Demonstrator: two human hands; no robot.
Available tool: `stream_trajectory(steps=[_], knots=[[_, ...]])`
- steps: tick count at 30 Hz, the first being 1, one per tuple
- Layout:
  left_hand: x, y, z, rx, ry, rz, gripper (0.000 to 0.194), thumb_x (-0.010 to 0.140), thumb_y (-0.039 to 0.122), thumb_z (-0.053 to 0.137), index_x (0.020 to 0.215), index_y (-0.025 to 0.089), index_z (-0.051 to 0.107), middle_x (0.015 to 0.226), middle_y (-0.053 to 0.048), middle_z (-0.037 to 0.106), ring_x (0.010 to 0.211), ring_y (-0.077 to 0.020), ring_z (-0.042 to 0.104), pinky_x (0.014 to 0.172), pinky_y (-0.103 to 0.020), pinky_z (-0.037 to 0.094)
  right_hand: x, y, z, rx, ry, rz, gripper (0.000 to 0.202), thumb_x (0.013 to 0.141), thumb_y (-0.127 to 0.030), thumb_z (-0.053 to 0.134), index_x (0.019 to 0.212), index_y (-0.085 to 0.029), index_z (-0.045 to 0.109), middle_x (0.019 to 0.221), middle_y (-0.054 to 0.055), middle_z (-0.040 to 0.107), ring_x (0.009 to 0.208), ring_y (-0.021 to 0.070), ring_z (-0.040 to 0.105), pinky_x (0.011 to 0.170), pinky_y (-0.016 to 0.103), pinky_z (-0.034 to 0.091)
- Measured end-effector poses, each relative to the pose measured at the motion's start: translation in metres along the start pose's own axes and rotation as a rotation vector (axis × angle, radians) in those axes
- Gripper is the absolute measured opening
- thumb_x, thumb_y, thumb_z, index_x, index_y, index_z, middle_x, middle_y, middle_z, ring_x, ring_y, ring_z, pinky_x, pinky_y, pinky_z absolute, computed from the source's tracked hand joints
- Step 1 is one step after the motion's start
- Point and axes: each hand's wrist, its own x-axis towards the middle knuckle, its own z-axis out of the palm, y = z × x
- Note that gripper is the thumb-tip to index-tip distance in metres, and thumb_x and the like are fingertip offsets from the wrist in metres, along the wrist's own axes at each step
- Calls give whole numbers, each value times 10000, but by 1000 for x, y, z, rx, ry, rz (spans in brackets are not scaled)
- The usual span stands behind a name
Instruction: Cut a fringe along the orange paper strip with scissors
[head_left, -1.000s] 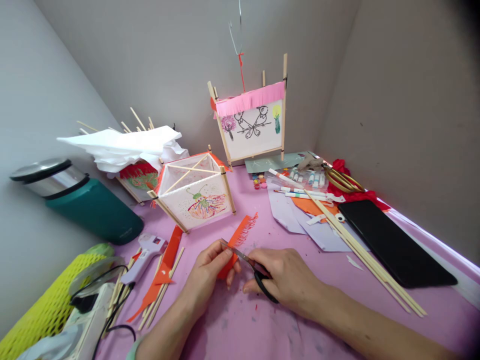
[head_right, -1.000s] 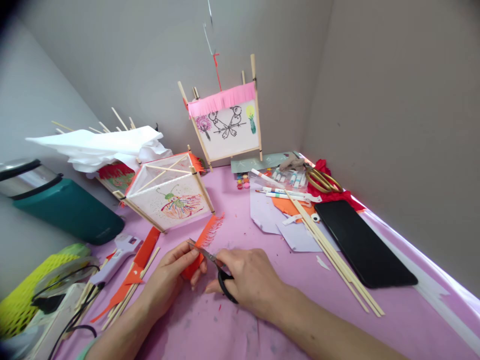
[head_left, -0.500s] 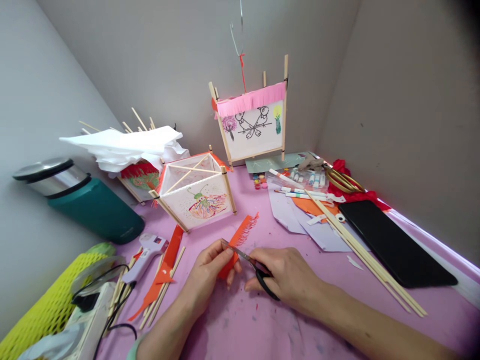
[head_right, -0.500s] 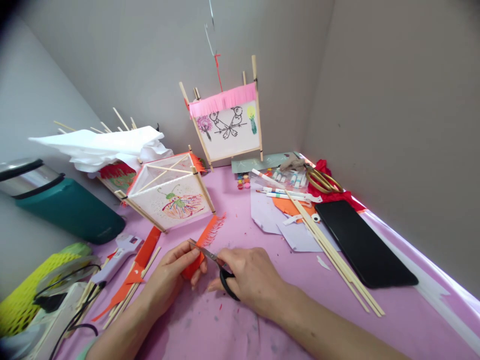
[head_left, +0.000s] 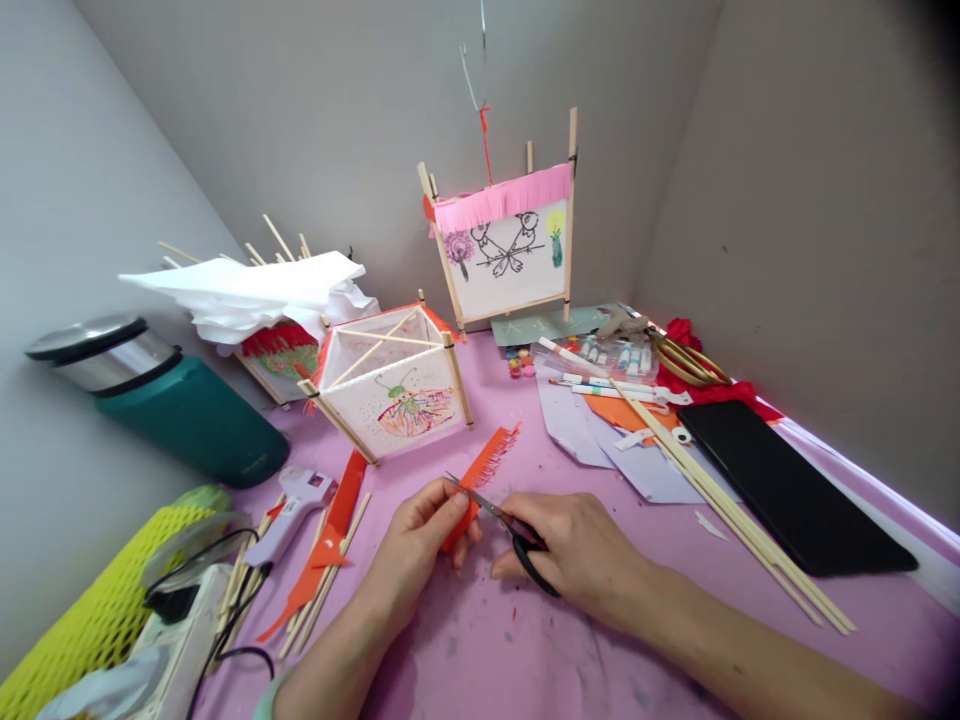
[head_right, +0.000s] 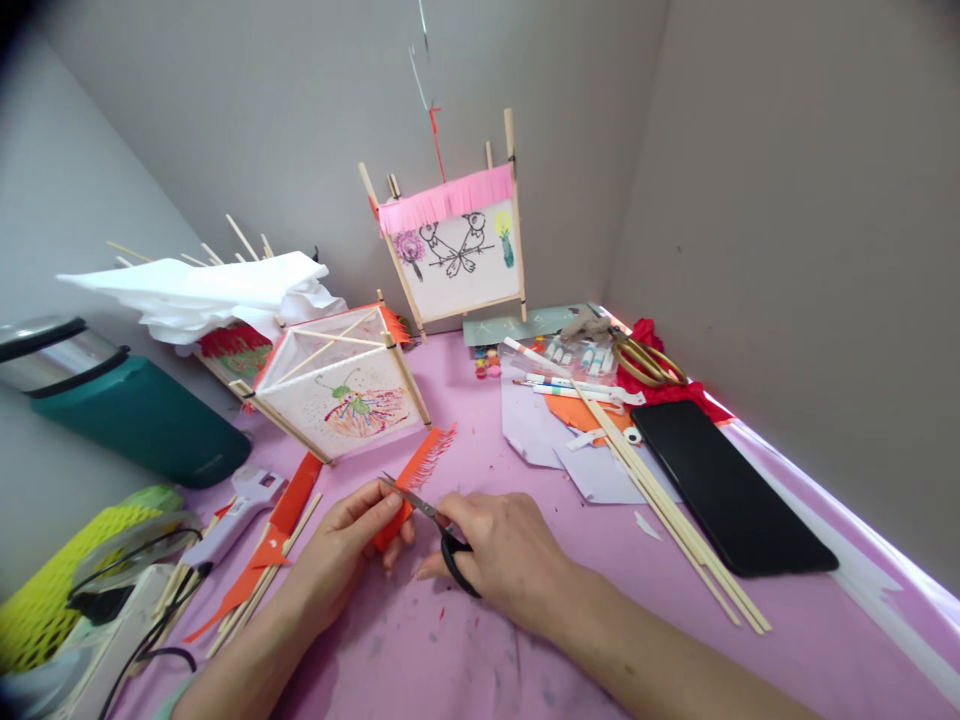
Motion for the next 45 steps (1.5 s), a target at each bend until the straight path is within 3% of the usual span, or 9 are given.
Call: stream_trajectory(steps=[18, 45], knots=[[2, -1, -1, -43, 83, 73, 187, 841, 341, 555, 777, 169, 521, 647, 15, 599, 479, -77, 462, 505, -201, 336, -1, -7, -4, -1, -22, 38, 338, 756, -542, 616, 885, -232, 578, 728, -15, 619, 619, 147, 548, 569, 229, 315], [1, -1, -1, -77, 40, 78, 183, 858, 346, 536, 801, 173, 539, 668, 14, 589, 504, -78, 463, 520, -202, 356, -1, -5, 1, 8, -7, -11, 263, 853, -471, 527, 854, -210, 558, 714, -12, 626, 615, 131, 551, 561, 223, 315]])
